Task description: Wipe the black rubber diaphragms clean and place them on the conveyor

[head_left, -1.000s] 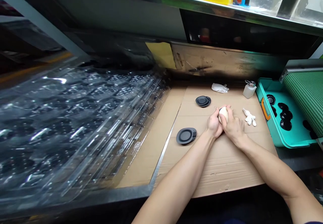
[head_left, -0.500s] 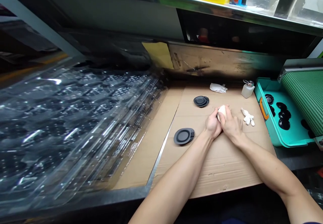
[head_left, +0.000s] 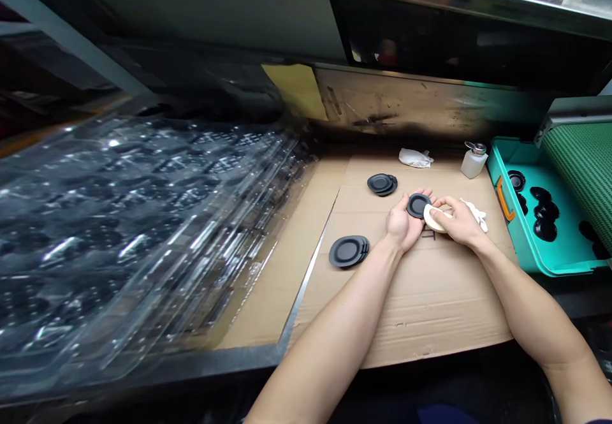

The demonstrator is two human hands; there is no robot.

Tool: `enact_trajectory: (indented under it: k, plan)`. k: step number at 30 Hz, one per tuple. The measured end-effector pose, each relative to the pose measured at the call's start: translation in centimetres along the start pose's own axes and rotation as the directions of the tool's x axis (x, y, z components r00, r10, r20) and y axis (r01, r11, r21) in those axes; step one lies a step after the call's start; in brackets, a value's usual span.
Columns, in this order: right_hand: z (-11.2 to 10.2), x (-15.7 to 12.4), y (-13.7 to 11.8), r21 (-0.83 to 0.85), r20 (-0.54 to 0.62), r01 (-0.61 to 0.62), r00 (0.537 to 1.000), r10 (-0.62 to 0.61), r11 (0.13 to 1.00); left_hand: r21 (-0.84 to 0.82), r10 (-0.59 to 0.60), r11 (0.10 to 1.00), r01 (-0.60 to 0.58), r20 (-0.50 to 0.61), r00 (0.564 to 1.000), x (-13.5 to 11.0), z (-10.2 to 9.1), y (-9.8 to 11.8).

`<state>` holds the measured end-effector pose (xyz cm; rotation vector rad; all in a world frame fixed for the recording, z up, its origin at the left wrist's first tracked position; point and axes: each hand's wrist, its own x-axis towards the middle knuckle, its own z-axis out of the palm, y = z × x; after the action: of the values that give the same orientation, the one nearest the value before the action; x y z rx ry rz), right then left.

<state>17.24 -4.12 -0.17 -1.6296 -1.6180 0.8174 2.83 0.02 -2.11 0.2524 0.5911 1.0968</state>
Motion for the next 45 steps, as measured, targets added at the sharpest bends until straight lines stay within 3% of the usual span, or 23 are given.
enact_trajectory:
  k: [5, 7, 10, 14, 18, 22, 26, 27, 30, 33, 35, 38, 40, 42, 45]
  plan:
    - [1.5, 0.5, -0.1, 0.172, -0.055, 0.068, 0.997, -0.06, 0.983, 0.075, 0.001, 0.997, -0.006, 0.056, 0.998, -0.5, 0.1, -0.9]
    - [1.5, 0.5, 0.0, 0.196, 0.026, 0.057, 0.998, -0.063, 0.979, 0.083, -0.009, 0.996, 0.006, 0.036, 0.999, -0.7, 0.0, -0.9]
    - [0.8, 0.3, 0.2, 0.154, 0.127, 0.013, 0.991, -0.033, 0.988, 0.067, -0.022, 0.998, 0.02, 0.032, 0.999, -0.8, -0.1, -0.9]
    - [0.2, 0.4, 0.4, 0.094, -0.069, 0.082, 0.995, -0.075, 0.992, 0.056, -0.038, 0.998, 0.035, 0.054, 0.998, -0.6, 0.0, -1.1]
    - [-0.1, 0.5, 0.6, 0.062, 0.106, 0.107, 0.988, -0.113, 0.992, 0.055, -0.028, 0.998, 0.026, 0.035, 0.999, -0.5, -0.1, -1.2]
    - [-0.2, 0.6, 0.5, 0.022, -0.044, 0.085, 0.995, -0.084, 0.996, 0.049, -0.028, 0.998, 0.025, 0.057, 0.998, -0.4, 0.0, -1.4]
    - [-0.1, 0.7, 0.5, 0.008, 0.076, 0.148, 0.986, -0.149, 0.989, 0.04, -0.04, 0.998, 0.039, 0.037, 0.998, -0.3, 0.0, -1.4]
    - [-0.1, 0.7, 0.6, -0.004, 0.078, 0.149, 0.986, -0.149, 0.989, 0.032, -0.032, 0.999, 0.031, 0.038, 0.999, -0.3, -0.1, -1.4]
    - [0.0, 0.6, 0.4, -0.05, -0.056, 0.147, 0.987, -0.15, 0.988, 0.026, -0.027, 0.999, 0.025, 0.059, 0.998, -0.2, -0.1, -1.6]
    - [0.5, 0.1, -0.3, -0.137, 0.017, 0.187, 0.982, -0.186, 0.973, 0.028, -0.051, 0.998, 0.05, 0.038, 0.998, -0.1, -0.1, -1.7]
    - [0.9, -0.3, -1.0, -0.258, 0.012, 0.156, 0.987, -0.158, 0.953, 0.018, -0.045, 0.999, 0.044, 0.031, 0.998, -0.1, -0.2, -1.7]
    - [1.6, -0.9, -1.9, -0.466, -0.151, 0.007, 0.985, -0.088, 0.885, 0.007, -0.029, 1.0, 0.028, 0.055, 0.998, 0.0, -0.2, -1.7]
    - [1.9, -0.8, -2.1, -0.556, -0.144, -0.025, 0.987, -0.067, 0.831, 0.005, -0.035, 0.999, 0.035, 0.058, 0.998, 0.0, -0.2, -1.6]
    - [1.8, -0.4, -1.9, -0.586, -0.142, -0.048, 0.989, -0.044, 0.809, 0.002, -0.034, 0.999, 0.034, 0.031, 0.999, 0.0, -0.1, -1.3]
    - [0.6, 0.6, -0.8, -0.51, -0.292, -0.146, 0.956, -0.011, 0.848, -0.009, -0.023, 1.0, 0.022, -0.019, 1.0, 0.1, 0.0, -0.5]
